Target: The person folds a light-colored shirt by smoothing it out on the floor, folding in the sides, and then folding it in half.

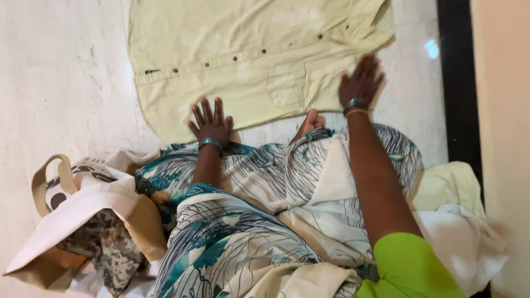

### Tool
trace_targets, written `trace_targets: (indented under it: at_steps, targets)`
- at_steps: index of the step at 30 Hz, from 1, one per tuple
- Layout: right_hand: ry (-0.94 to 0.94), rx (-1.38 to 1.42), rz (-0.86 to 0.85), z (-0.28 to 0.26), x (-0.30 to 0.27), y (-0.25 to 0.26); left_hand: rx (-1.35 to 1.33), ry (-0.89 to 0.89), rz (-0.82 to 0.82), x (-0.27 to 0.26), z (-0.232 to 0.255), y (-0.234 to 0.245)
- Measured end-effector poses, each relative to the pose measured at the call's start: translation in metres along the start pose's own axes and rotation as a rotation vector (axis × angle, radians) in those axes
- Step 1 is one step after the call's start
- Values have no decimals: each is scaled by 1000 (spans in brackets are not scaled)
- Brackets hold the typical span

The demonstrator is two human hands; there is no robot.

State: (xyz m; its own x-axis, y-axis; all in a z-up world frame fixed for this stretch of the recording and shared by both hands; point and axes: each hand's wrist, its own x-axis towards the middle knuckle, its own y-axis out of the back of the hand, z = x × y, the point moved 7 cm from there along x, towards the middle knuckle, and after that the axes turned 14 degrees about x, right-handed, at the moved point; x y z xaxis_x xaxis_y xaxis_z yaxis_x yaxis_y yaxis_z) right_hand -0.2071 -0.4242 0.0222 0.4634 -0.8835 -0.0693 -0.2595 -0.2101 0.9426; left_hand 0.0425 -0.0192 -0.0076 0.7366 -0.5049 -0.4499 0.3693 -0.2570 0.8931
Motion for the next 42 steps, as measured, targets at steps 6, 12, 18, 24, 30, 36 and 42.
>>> trace_targets:
  at_steps: [6,12,18,24,30,36,42]
  targets:
    - [421,-50,-144,-45,-38,-30,-10,0,-66,-6,2,7]
    - [333,-126,-263,-36,-51,-40,-27,22,-245,-31,2,21]
    - [303,-150,-332,-21,-62,-52,-29,63,-316,-59,5,30]
    - [248,-212,-417,-13,-73,-53,-11,70,-337,-70,6,24]
    - [238,-176,-360,-14,-74,-49,-44,48,-200,-61,4,20]
    - [240,-182,-339,-12,-66,-59,-49,58,-191,-56,6,18]
    - [214,-125,-305,-7,-61,-69,-25,69,-231,-52,10,18]
